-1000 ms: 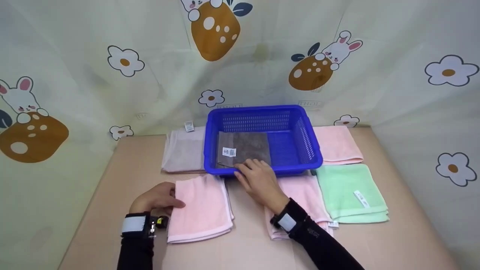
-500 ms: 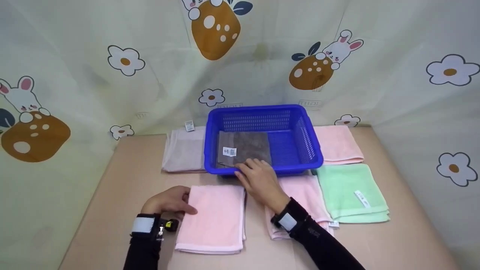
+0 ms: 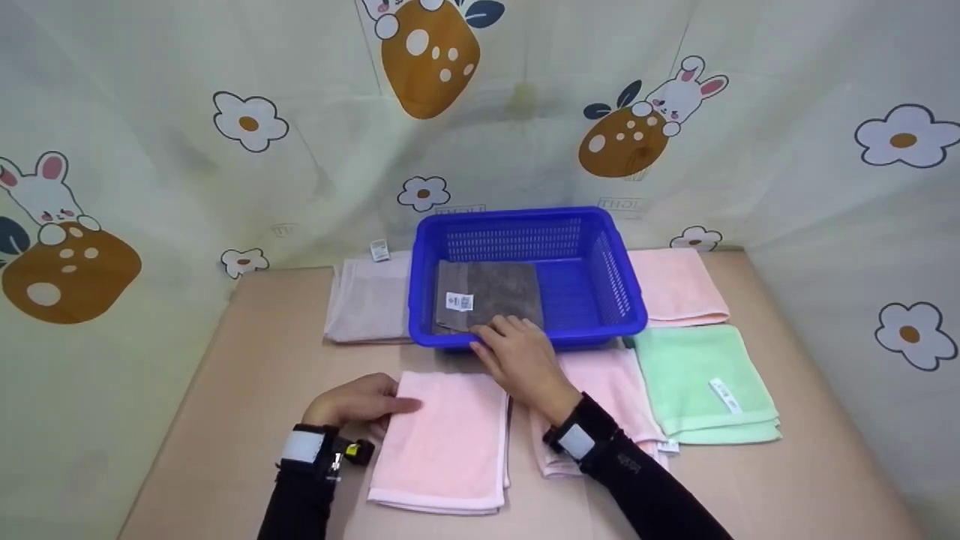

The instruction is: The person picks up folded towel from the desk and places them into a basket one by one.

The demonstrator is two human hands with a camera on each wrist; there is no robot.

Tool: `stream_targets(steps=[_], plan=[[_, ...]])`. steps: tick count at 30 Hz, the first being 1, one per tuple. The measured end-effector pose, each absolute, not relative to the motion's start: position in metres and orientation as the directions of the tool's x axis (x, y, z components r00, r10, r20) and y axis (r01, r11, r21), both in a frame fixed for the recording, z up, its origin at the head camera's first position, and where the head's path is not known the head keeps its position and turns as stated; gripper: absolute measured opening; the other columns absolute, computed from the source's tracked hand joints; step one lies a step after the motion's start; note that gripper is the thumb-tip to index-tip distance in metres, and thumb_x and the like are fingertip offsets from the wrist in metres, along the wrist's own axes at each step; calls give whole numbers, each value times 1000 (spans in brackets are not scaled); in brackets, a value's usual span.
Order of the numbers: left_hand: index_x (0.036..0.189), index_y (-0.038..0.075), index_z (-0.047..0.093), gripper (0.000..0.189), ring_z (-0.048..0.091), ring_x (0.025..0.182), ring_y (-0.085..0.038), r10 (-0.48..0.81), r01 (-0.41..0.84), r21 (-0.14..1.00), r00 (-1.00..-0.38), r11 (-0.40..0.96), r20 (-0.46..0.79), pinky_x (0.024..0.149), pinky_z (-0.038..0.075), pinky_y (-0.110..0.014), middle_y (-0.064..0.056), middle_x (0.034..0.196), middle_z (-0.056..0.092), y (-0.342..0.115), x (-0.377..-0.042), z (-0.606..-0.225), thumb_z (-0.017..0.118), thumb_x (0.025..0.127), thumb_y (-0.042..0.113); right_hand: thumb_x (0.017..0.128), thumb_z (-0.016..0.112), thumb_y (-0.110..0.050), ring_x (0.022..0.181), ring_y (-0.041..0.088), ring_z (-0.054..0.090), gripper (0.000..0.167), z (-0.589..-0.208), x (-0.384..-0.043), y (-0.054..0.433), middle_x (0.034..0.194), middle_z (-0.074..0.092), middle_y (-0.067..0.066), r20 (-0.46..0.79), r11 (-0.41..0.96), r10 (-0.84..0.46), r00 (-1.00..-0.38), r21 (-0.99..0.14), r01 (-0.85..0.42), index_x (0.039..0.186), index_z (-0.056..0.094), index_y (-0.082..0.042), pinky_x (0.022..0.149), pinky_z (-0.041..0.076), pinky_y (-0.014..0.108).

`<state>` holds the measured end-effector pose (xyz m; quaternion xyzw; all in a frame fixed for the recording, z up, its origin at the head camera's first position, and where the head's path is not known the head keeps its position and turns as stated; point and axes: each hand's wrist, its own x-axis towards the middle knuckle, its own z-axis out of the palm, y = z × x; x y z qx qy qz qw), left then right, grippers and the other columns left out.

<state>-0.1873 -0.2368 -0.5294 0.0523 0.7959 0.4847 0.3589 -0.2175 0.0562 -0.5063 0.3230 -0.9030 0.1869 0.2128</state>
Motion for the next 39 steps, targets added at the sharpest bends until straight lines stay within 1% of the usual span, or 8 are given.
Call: stream_targets(steps=[6,10,16,20,27,31,35,39], plan=[[116,-1,62,36,67,61,-11,478,-293,847,-722,444,-500,59,60,-28,-4,78,70,-243,-189,-535,75,95,25,102,64,-31,103,21,64,29,-504,-215,58,109,68,2,496,697,-507,-705,-246,-674,125,72,-15,90,54,38],[131,-2,54,46,72,69,-15,531,-340,872,-695,351,-485,65,64,-33,-9,90,73,-246,-190,-541,75,94,17,95,75,-23,112,23,61,32,-503,-210,60,116,65,4,588,630,-503,-634,-252,-734,125,71,-14,98,53,42],[134,1,55,46,76,75,-18,579,-328,895,-683,301,-445,68,64,-35,-10,98,75,-251,-192,-546,74,95,14,91,76,-19,81,16,61,8,-501,-199,64,89,64,0,674,537,-547,-496,-172,-826,95,72,-13,70,54,29],[136,2,56,47,76,78,-18,604,-305,907,-677,290,-421,67,64,-32,-10,101,75,-252,-194,-547,74,94,12,95,75,-29,77,16,65,18,-500,-190,65,86,67,-1,548,572,-606,-577,-203,-794,91,74,-12,67,57,30],[129,0,59,42,74,77,-13,640,-238,933,-679,271,-359,64,62,-27,-3,95,75,-254,-195,-548,76,92,7,97,70,-46,120,34,65,57,-507,-188,67,131,68,15,156,711,-615,-773,-313,-630,138,64,-7,100,55,50],[129,0,59,40,75,80,-15,650,-214,940,-680,266,-339,66,63,-29,-4,97,75,-256,-197,-550,75,93,7,93,73,-47,134,43,55,70,-516,-193,70,142,60,24,26,738,-582,-813,-403,-542,145,57,-3,113,44,56],[133,1,58,43,76,85,-19,638,-208,936,-689,283,-346,69,64,-32,-7,102,75,-256,-197,-550,75,94,10,85,82,-45,125,40,61,72,-522,-198,74,132,66,22,-30,732,-569,-822,-473,-490,138,60,-1,111,47,52],[136,2,57,48,76,87,-22,624,-225,932,-695,284,-358,71,64,-35,-10,106,75,-256,-197,-550,76,94,11,82,85,-38,94,27,65,50,-524,-201,76,99,70,9,-38,696,-601,-798,-515,-500,113,69,-3,89,54,44]])
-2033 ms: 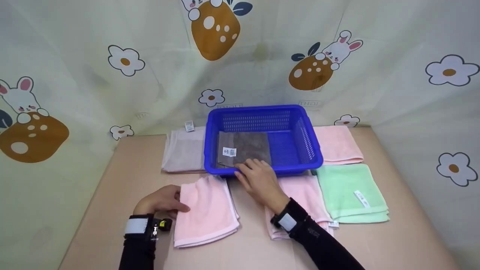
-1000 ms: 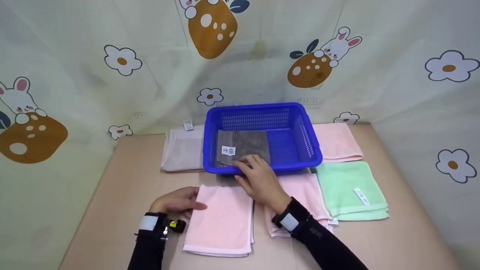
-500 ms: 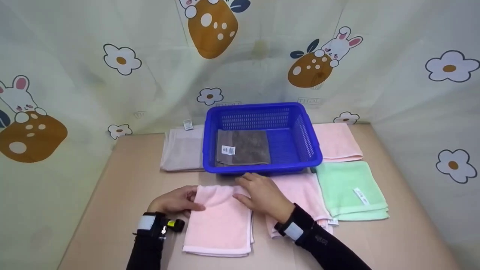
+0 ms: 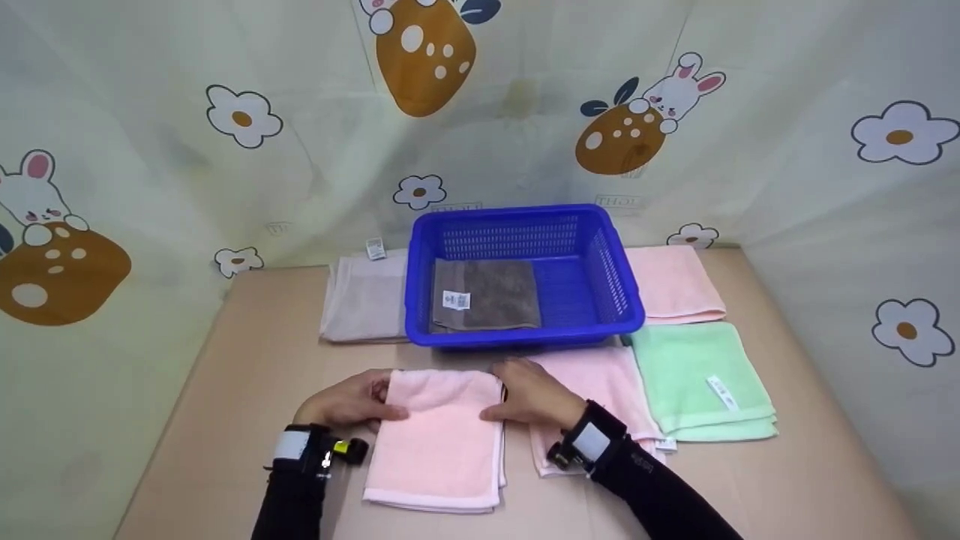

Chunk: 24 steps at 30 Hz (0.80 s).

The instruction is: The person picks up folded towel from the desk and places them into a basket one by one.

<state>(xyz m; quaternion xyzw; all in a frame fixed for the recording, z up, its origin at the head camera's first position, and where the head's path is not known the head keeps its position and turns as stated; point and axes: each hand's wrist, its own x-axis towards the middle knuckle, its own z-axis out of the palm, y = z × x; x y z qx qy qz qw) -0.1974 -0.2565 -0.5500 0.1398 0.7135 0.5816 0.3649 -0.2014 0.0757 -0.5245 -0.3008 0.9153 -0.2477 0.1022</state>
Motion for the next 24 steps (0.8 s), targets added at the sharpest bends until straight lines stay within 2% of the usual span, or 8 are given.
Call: stream_targets(steps=[3,5,9,12,14,16,20,24], plan=[[134,0,57,46,76,86,-21,620,-229,930,-696,288,-363,70,64,-33,-10,105,76,-256,-197,-550,76,94,11,88,80,-32,83,18,59,30,-523,-202,75,84,61,-1,-46,663,-621,-783,-564,-492,101,67,-8,79,52,39],[130,0,59,42,76,85,-20,613,-230,926,-697,300,-373,70,64,-32,-9,103,76,-256,-197,-549,76,93,12,93,74,-28,81,16,55,22,-522,-201,75,82,54,-3,-42,635,-634,-772,-599,-488,99,63,-10,78,51,37],[119,-1,62,34,76,82,-17,608,-231,918,-693,323,-388,70,63,-29,-8,99,77,-257,-196,-547,78,92,12,101,64,-23,79,15,50,18,-521,-200,74,81,43,-4,-31,583,-656,-754,-655,-481,101,52,-10,73,47,33],[118,-2,62,35,76,81,-16,603,-232,911,-689,342,-402,69,63,-28,-7,97,78,-256,-196,-546,79,91,13,103,60,-22,80,16,52,17,-523,-200,75,83,45,-3,-50,561,-655,-754,-700,-441,107,51,-9,73,48,34],[120,-2,62,37,76,80,-16,595,-236,904,-688,356,-414,68,63,-28,-8,97,78,-256,-196,-546,79,91,15,101,65,-24,88,18,57,25,-525,-200,75,92,54,0,-90,553,-637,-766,-746,-372,115,52,-9,81,52,37],[119,-1,62,37,76,78,-15,587,-236,899,-690,370,-423,66,62,-28,-7,95,78,-256,-196,-546,79,92,17,94,75,-28,103,23,60,45,-527,-201,76,109,62,7,-131,554,-617,-776,-772,-310,126,51,-8,95,53,44],[110,0,66,29,75,72,-13,575,-240,890,-691,389,-438,63,62,-26,-6,89,78,-256,-197,-547,79,92,18,77,91,-30,129,31,54,84,-529,-202,77,138,58,20,-180,565,-595,-784,-787,-248,142,45,-3,114,43,50],[102,1,70,24,73,66,-11,559,-235,878,-695,417,-452,60,60,-23,-5,84,78,-255,-196,-546,80,91,19,75,92,-24,131,33,53,87,-529,-202,77,140,57,22,-182,578,-605,-775,-770,-270,145,44,-2,115,42,52]])
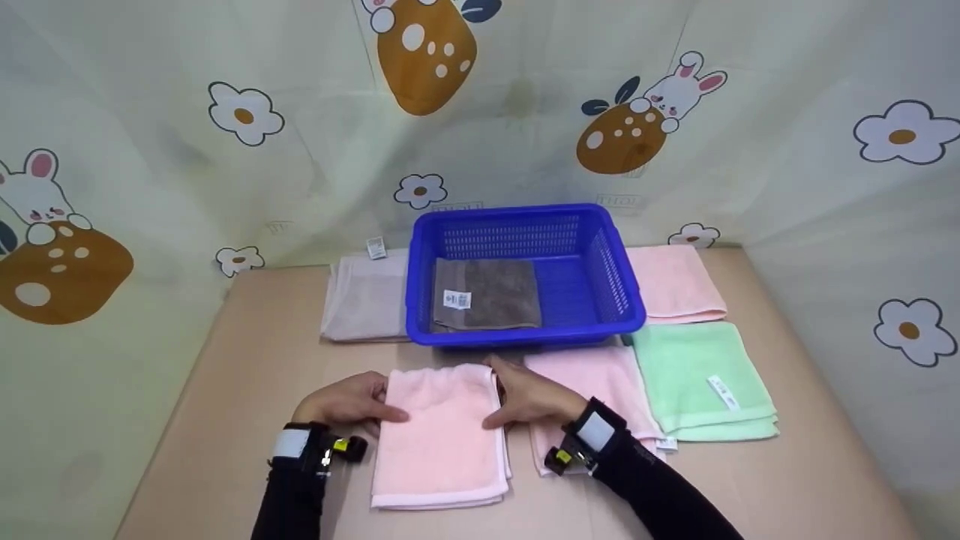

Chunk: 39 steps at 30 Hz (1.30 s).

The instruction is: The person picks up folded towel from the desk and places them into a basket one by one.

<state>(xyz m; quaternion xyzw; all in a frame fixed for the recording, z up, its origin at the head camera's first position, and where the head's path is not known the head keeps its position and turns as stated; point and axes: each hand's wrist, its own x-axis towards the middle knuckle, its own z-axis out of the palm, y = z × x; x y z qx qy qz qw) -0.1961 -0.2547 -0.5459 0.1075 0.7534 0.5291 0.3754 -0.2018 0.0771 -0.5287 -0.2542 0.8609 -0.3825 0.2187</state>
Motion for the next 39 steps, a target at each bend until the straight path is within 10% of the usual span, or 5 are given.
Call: stream_targets(steps=[10,19,39], plan=[[103,-1,68,28,71,63,-12,543,-234,867,-699,441,-465,58,60,-25,-4,82,76,-258,-184,-523,83,87,16,80,90,-19,119,21,56,72,-517,-195,75,126,61,6,-126,524,-676,-726,-775,-353,139,51,-10,111,47,43],[111,-5,69,35,67,79,-7,658,67,912,-714,405,-240,69,55,-20,-5,93,74,-256,-184,-490,85,83,11,83,86,-17,117,16,58,68,-478,-190,85,128,62,-1,-5,459,-713,-702,-760,-460,141,50,-17,105,51,37],[154,-2,38,52,64,116,-24,398,272,943,-900,191,179,96,57,-29,-22,135,59,-209,-178,-452,55,107,14,89,78,-3,91,20,70,63,-433,-210,117,118,71,19,326,125,-441,-836,-900,-417,144,48,-1,80,61,32]])
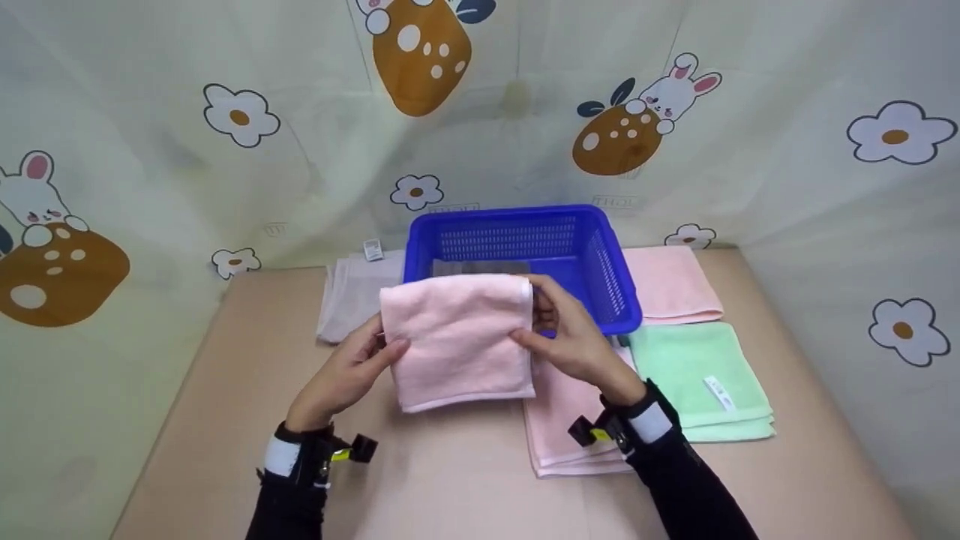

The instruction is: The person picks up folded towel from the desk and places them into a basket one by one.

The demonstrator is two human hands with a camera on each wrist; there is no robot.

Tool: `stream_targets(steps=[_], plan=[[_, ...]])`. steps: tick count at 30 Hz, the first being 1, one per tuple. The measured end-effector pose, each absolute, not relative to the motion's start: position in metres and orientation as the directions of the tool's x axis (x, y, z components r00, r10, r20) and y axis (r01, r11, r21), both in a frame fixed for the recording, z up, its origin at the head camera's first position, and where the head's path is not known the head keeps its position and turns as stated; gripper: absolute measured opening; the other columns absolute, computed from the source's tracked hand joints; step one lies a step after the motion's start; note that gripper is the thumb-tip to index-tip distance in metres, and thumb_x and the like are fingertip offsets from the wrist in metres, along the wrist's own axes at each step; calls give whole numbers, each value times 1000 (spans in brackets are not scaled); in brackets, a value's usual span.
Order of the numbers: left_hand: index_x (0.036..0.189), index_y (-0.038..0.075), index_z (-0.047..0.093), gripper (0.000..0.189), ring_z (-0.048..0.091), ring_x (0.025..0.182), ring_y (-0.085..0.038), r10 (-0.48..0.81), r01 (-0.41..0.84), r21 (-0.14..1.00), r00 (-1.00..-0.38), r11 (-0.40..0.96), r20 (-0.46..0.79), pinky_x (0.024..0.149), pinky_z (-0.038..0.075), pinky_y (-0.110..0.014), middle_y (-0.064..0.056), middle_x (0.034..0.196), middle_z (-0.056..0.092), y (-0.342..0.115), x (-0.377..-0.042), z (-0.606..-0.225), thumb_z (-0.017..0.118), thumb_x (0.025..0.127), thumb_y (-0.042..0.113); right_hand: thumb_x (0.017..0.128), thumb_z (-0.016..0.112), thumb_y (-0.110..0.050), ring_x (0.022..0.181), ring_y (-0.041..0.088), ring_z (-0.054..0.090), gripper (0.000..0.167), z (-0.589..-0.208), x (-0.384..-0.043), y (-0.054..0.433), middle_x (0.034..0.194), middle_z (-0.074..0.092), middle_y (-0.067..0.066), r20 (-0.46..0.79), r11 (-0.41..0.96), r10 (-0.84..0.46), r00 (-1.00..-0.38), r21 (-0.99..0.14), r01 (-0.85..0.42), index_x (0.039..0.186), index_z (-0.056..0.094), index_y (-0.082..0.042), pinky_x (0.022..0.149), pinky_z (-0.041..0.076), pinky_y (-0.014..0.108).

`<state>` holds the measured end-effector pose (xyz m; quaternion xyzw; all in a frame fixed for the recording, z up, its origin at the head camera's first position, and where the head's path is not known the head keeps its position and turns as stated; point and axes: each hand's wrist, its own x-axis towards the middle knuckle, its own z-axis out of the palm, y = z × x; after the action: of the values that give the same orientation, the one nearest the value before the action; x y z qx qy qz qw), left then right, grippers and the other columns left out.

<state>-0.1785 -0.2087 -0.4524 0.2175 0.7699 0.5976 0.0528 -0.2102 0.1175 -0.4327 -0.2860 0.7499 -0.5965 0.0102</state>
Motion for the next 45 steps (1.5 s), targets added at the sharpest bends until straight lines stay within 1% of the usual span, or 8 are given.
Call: stream_targets(steps=[6,12,17,22,29,32,36,45], plan=[[139,-6,50,37,68,102,-19,234,397,891,-908,221,347,83,59,-25,-19,124,63,-192,-184,-452,57,104,3,89,77,-1,94,16,67,51,-431,-214,117,112,72,19,355,103,-349,-867,-905,-412,135,56,6,80,58,25],[127,-7,36,34,71,97,-10,46,522,837,-852,163,522,74,58,-21,-15,110,56,-174,-194,-454,57,101,-7,91,77,-3,96,20,67,47,-433,-222,116,112,72,16,393,105,-273,-878,-895,-433,134,60,5,82,58,26],[116,0,67,18,61,104,-14,56,571,738,-803,360,594,85,54,-19,-12,110,59,-169,-205,-453,53,104,-2,92,76,-3,97,22,68,45,-433,-237,114,113,72,18,393,118,-242,-887,-896,-429,133,61,6,83,59,26],[128,4,69,29,58,110,-21,74,500,758,-851,419,521,97,55,-29,-15,117,59,-168,-220,-447,50,107,2,93,73,-3,97,23,69,43,-423,-258,113,111,72,18,337,182,-248,-908,-905,-385,134,61,4,83,59,25],[139,3,62,41,54,108,-27,120,371,805,-926,463,358,91,51,-36,-20,129,55,-164,-247,-433,57,99,1,96,71,-4,94,22,67,39,-410,-294,115,109,71,17,256,329,-273,-927,-881,-340,133,62,2,82,58,23],[145,2,58,47,53,119,-29,143,312,797,-950,517,279,102,50,-39,-21,135,52,-162,-256,-431,57,98,2,95,71,-4,91,21,65,35,-412,-306,116,107,70,16,217,398,-285,-934,-859,-321,129,63,3,79,56,22],[148,-1,53,49,53,129,-36,161,287,744,-958,603,239,114,45,-47,-25,138,50,-158,-268,-432,55,99,0,94,72,-4,88,19,65,29,-417,-319,115,103,69,15,187,464,-300,-935,-828,-314,121,65,4,76,55,23],[149,-1,51,51,61,121,-42,214,278,569,-960,774,179,105,53,-49,-28,141,51,-145,-289,-439,47,99,-10,90,74,-4,76,18,55,15,-430,-340,112,84,58,7,166,615,-320,-933,-713,-337,96,61,1,66,43,27]])
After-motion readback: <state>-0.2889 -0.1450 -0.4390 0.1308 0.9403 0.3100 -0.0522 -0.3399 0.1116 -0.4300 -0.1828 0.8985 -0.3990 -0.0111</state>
